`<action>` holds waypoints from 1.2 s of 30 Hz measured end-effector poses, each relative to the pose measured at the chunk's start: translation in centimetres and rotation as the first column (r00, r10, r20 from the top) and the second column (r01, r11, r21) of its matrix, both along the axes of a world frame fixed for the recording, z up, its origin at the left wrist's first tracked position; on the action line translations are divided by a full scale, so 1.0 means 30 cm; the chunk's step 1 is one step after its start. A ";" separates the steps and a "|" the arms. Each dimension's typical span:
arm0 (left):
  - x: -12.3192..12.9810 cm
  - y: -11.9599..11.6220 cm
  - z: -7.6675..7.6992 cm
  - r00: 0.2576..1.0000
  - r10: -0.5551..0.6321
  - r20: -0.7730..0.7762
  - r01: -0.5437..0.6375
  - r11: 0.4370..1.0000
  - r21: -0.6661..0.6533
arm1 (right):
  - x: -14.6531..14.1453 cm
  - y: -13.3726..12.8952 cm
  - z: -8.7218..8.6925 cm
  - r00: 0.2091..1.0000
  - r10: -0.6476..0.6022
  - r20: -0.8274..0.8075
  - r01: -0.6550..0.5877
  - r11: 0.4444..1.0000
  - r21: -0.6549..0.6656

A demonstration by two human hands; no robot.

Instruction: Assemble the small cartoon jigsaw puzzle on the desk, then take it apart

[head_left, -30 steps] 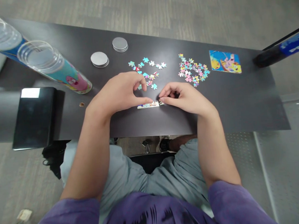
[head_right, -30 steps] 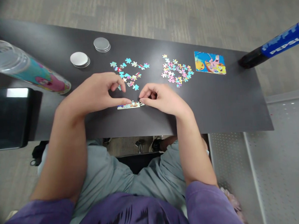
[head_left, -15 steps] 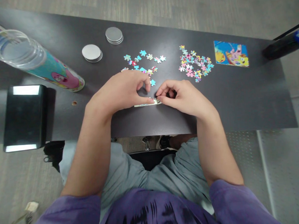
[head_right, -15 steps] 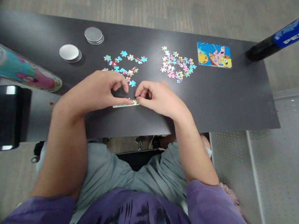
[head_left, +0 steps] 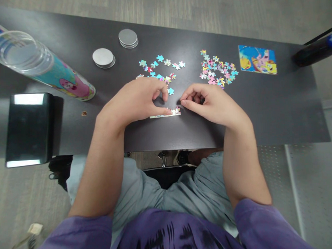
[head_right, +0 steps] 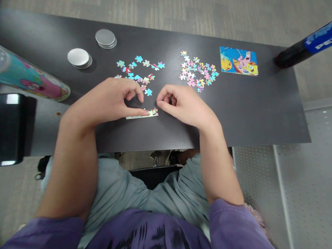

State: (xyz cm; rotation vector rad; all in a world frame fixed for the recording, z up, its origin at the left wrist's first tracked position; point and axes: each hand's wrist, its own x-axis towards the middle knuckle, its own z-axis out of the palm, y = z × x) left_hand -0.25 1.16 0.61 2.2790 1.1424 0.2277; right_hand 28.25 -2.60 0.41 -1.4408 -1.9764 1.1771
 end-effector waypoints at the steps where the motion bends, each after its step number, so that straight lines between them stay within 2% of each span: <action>1: 0.000 0.000 0.002 1.000 -0.005 0.001 0.005 1.000 -0.005 | 0.012 0.002 0.007 1.000 -0.018 0.006 0.018 1.000 0.015; 7: -0.021 0.008 0.004 0.999 0.020 0.049 -0.019 0.999 -0.032 | 0.077 0.027 0.043 0.991 -0.121 0.057 0.113 0.986 0.126; 10: -0.060 0.010 0.004 0.989 0.097 0.110 -0.096 0.995 -0.014 | 0.089 0.040 0.048 0.988 -0.146 0.041 0.137 0.975 0.173; 14: -0.121 0.015 -0.001 0.953 0.271 0.132 -0.285 0.953 0.100 | 0.073 0.056 0.050 0.993 -0.117 0.014 0.110 0.963 0.245; 20: -0.178 0.043 -0.044 0.936 0.330 0.122 -0.345 0.928 0.141 | 0.014 0.085 0.049 0.983 -0.147 0.105 0.105 0.938 0.330; 24: -0.195 0.050 -0.080 0.937 0.330 0.116 -0.344 0.930 0.132 | -0.015 0.116 0.016 0.981 -0.135 0.139 0.069 0.914 0.399; 29: -0.203 0.048 -0.116 0.934 0.333 0.133 -0.350 0.926 0.141 | -0.062 0.141 -0.074 0.977 -0.076 0.202 -0.010 0.920 0.392; 33: -0.198 0.049 -0.119 0.939 0.323 0.116 -0.336 0.935 0.117 | -0.072 0.149 -0.131 0.970 -0.072 0.232 -0.026 0.919 0.394; 36: -0.194 0.049 -0.111 0.935 0.336 0.109 -0.347 0.933 0.100 | -0.057 0.152 -0.139 0.970 -0.071 0.231 -0.030 0.912 0.409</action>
